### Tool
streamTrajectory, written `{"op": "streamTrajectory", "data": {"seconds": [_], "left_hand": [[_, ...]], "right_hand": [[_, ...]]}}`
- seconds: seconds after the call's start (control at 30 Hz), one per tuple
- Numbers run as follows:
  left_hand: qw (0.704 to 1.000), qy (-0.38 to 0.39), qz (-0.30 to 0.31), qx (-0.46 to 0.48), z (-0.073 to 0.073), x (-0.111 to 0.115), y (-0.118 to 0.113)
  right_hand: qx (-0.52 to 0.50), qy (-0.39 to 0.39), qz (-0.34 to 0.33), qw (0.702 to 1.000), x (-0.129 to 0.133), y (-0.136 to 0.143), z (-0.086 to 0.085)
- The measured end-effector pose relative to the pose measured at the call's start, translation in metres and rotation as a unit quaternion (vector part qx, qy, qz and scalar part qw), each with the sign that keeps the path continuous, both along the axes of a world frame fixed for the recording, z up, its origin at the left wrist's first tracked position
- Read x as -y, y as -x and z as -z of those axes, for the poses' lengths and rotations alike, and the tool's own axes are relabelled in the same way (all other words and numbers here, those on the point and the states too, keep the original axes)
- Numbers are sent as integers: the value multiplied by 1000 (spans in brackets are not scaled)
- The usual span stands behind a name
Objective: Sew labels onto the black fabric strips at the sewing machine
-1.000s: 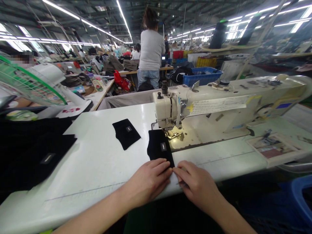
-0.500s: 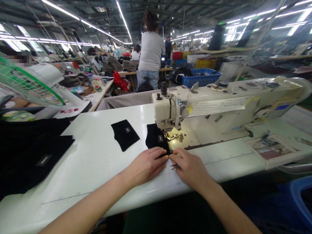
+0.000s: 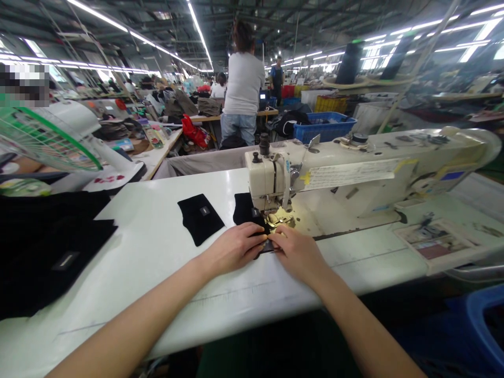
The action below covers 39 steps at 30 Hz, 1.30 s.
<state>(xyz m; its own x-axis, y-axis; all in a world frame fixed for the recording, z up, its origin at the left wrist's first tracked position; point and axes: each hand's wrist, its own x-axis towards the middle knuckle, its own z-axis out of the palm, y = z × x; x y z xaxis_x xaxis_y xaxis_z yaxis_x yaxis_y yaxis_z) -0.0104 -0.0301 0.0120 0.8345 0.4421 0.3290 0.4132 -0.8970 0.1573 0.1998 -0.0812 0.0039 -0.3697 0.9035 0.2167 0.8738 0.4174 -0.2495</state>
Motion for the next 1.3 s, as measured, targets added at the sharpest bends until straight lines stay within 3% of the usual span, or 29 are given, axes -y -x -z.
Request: {"op": "streamTrajectory", "data": {"seconds": [0.57,1.1,1.3], "left_hand": [[1000,-3,-19,-4,-4,-37,-1],[1000,0,-29,8,1,-35,2],[995,6,-92,35,15,-30,1]], "right_hand": [[-4,-20,18,1000,8,-6,10],[-27,-76,33,996,17,-9,19],[-44,-157,10,987,13,-8,31]]}}
